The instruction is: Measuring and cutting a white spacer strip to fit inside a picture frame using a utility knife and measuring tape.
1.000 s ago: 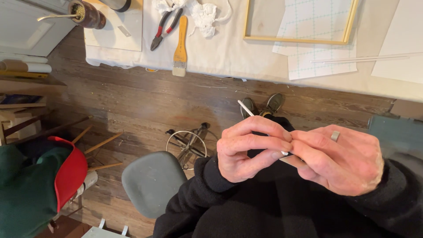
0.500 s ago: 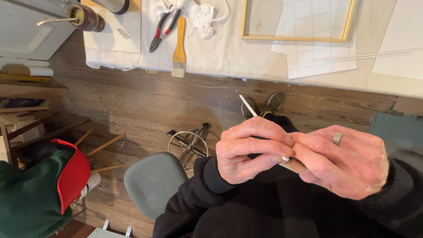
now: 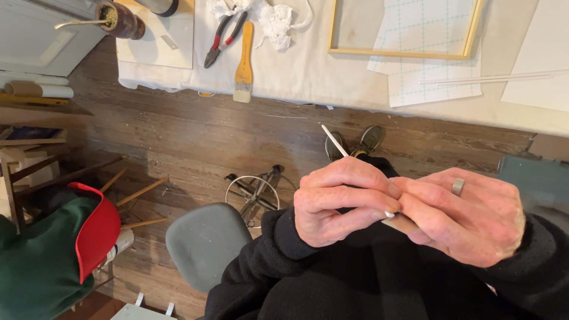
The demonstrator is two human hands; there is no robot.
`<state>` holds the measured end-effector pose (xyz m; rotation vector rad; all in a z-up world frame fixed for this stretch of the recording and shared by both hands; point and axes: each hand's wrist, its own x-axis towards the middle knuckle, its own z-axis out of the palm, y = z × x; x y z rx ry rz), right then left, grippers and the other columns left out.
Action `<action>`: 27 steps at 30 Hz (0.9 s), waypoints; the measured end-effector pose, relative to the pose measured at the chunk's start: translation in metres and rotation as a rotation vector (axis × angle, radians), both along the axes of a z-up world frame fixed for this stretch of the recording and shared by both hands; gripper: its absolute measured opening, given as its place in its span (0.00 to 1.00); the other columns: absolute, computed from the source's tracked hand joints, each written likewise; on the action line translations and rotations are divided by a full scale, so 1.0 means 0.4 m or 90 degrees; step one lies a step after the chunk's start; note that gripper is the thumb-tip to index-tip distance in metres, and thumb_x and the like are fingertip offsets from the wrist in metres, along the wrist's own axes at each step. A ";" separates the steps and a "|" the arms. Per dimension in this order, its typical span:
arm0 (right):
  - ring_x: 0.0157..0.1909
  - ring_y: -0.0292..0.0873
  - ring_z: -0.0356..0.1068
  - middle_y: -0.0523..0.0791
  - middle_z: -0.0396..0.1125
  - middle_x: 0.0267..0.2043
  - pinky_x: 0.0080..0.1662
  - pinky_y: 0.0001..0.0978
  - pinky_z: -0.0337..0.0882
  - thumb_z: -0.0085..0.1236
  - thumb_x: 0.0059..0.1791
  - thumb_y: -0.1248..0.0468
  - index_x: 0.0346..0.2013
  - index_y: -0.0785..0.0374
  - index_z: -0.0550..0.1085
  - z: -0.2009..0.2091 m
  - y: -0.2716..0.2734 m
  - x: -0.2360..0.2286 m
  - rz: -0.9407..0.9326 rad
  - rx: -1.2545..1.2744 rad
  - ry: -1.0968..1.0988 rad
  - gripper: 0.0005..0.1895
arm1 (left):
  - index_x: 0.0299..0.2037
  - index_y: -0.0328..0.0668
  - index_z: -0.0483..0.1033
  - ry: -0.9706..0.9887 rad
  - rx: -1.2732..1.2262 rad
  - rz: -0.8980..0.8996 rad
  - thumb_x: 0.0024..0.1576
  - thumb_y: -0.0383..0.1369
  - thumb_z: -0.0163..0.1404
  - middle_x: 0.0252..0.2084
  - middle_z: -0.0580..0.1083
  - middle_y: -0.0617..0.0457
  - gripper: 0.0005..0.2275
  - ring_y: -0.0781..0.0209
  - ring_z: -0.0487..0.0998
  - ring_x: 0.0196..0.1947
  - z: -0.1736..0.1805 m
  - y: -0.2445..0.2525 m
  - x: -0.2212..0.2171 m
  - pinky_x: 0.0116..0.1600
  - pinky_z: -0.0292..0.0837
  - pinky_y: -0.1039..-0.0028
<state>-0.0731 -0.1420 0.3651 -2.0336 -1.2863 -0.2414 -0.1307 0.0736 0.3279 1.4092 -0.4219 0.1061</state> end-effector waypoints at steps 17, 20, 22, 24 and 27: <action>0.34 0.46 0.76 0.50 0.74 0.40 0.36 0.36 0.76 0.72 0.44 0.67 0.43 0.70 0.71 -0.001 -0.008 0.005 0.017 0.013 -0.037 0.19 | 0.48 0.40 0.80 -0.025 0.014 -0.002 0.60 0.24 0.62 0.50 0.78 0.52 0.08 0.57 0.81 0.47 0.001 -0.007 0.002 0.55 0.80 0.71; 0.34 0.47 0.76 0.49 0.74 0.41 0.36 0.36 0.76 0.72 0.44 0.67 0.43 0.69 0.70 -0.003 -0.010 0.002 0.016 0.013 -0.029 0.19 | 0.49 0.40 0.80 -0.026 0.018 0.006 0.60 0.24 0.61 0.50 0.78 0.52 0.09 0.57 0.81 0.47 0.003 -0.009 0.002 0.55 0.80 0.71; 0.34 0.47 0.76 0.49 0.74 0.41 0.36 0.37 0.76 0.72 0.45 0.67 0.43 0.69 0.70 -0.010 -0.013 0.003 0.017 0.014 -0.025 0.19 | 0.49 0.40 0.80 -0.028 0.027 0.011 0.60 0.24 0.61 0.50 0.78 0.52 0.09 0.58 0.81 0.47 0.007 -0.008 0.001 0.55 0.80 0.71; 0.34 0.47 0.76 0.49 0.74 0.41 0.36 0.37 0.76 0.71 0.45 0.68 0.44 0.69 0.70 -0.015 -0.018 0.004 0.018 0.015 -0.020 0.19 | 0.49 0.41 0.81 -0.029 0.037 0.017 0.60 0.24 0.61 0.50 0.78 0.53 0.09 0.58 0.81 0.48 0.012 -0.008 -0.001 0.55 0.80 0.72; 0.34 0.47 0.76 0.50 0.74 0.42 0.36 0.37 0.75 0.70 0.45 0.67 0.45 0.69 0.70 -0.019 -0.027 0.008 0.032 0.015 0.001 0.19 | 0.49 0.41 0.81 -0.031 0.055 0.027 0.60 0.23 0.61 0.50 0.78 0.53 0.09 0.58 0.81 0.47 0.019 -0.009 0.000 0.55 0.80 0.72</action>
